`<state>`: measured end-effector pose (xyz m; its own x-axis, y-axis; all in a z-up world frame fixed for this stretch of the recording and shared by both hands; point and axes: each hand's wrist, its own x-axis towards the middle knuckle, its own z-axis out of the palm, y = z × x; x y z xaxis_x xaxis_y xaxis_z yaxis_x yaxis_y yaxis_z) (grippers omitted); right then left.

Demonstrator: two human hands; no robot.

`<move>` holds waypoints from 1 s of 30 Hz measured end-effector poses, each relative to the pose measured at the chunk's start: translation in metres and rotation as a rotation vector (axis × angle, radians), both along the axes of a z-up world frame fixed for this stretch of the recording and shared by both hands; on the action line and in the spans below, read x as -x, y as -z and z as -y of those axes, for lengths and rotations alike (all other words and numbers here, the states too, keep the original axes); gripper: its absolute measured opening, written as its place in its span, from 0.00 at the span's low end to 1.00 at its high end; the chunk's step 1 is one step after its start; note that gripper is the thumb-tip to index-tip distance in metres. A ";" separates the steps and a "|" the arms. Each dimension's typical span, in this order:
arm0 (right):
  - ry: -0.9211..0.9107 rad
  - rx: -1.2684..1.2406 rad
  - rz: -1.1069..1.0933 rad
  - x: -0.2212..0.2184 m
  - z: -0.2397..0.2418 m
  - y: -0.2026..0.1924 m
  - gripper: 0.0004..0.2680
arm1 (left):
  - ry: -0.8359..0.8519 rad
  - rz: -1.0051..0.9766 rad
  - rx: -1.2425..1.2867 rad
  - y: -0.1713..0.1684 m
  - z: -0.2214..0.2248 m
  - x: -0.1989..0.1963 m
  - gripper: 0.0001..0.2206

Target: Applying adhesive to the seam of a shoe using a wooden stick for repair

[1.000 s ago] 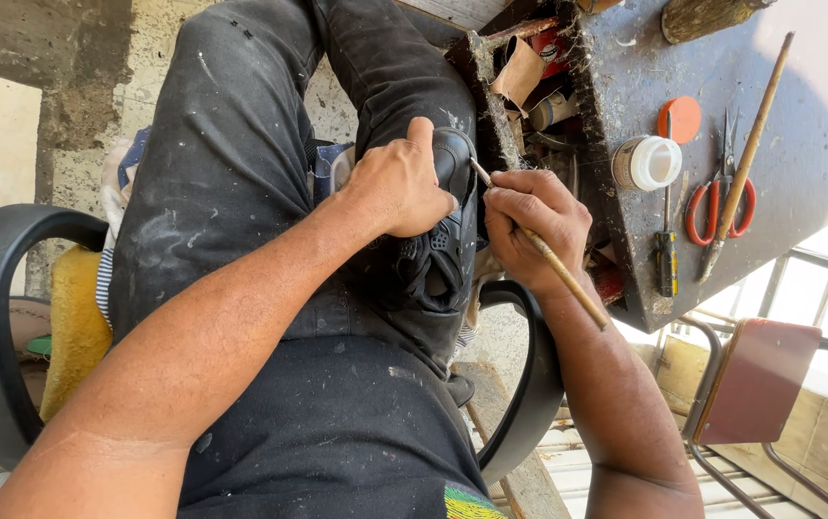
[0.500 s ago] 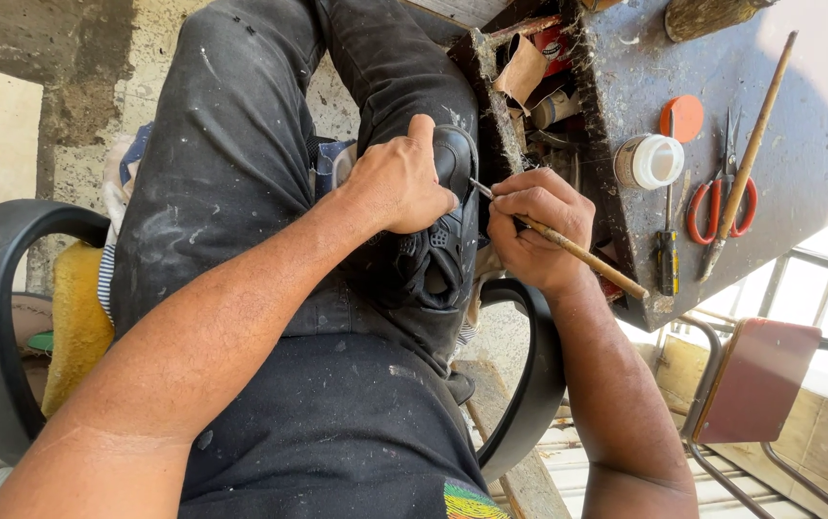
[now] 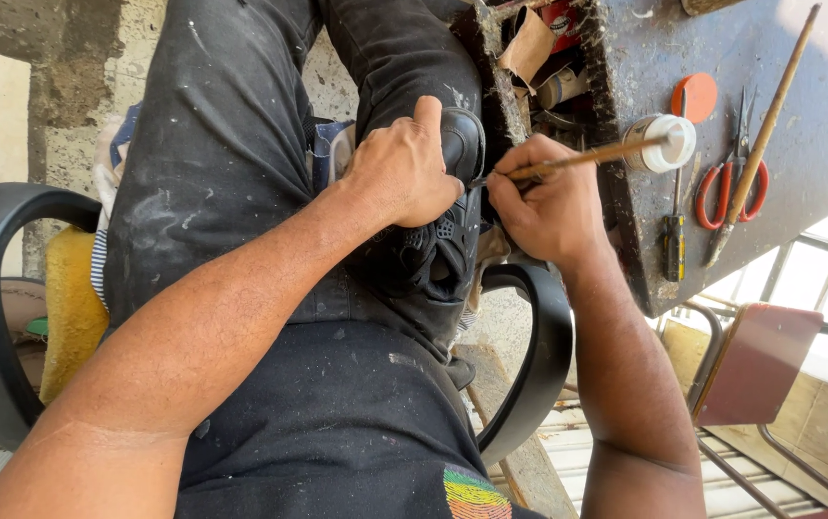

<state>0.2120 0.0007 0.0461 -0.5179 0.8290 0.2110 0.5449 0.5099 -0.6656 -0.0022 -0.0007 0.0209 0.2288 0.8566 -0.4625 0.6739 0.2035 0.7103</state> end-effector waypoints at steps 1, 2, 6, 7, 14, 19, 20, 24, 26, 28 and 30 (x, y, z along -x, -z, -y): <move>0.006 0.001 0.004 0.004 -0.003 -0.009 0.04 | 0.006 0.004 0.001 -0.006 -0.001 0.000 0.25; 0.011 0.123 0.148 0.008 -0.006 -0.020 0.03 | 0.035 -0.030 0.043 -0.012 -0.002 -0.001 0.25; 0.004 0.322 -0.230 -0.008 -0.014 -0.033 0.02 | -0.033 0.068 0.045 -0.039 0.007 0.015 0.31; -0.009 0.318 -0.244 -0.007 -0.008 -0.039 0.02 | -0.044 0.053 0.040 -0.038 0.009 0.020 0.31; 0.296 0.751 -0.585 0.013 0.054 -0.001 0.10 | -0.146 0.536 -0.017 -0.025 0.048 0.052 0.29; 0.247 0.933 -0.805 0.054 0.090 0.014 0.11 | -0.217 0.719 -0.035 -0.006 0.081 0.064 0.20; 0.266 0.920 -0.740 0.056 0.092 0.022 0.10 | -0.242 0.740 -0.074 -0.003 0.084 0.066 0.20; 0.227 0.860 -0.746 0.070 0.102 0.038 0.09 | -0.305 0.666 -0.070 -0.001 0.084 0.063 0.21; 0.241 0.801 -0.729 0.074 0.104 0.041 0.09 | -0.302 0.644 -0.058 0.005 0.086 0.062 0.22; 0.231 0.759 -0.714 0.075 0.105 0.041 0.09 | -0.322 0.607 -0.051 0.008 0.089 0.063 0.22; 0.240 0.551 -0.540 0.075 0.100 0.035 0.10 | -0.333 0.598 -0.075 0.004 0.090 0.064 0.25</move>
<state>0.1374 -0.0998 0.0112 -0.2558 0.9625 -0.0904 0.1296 -0.0585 -0.9898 -0.0664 -0.0908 0.0166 0.1453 0.9502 -0.2759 0.0715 0.2680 0.9608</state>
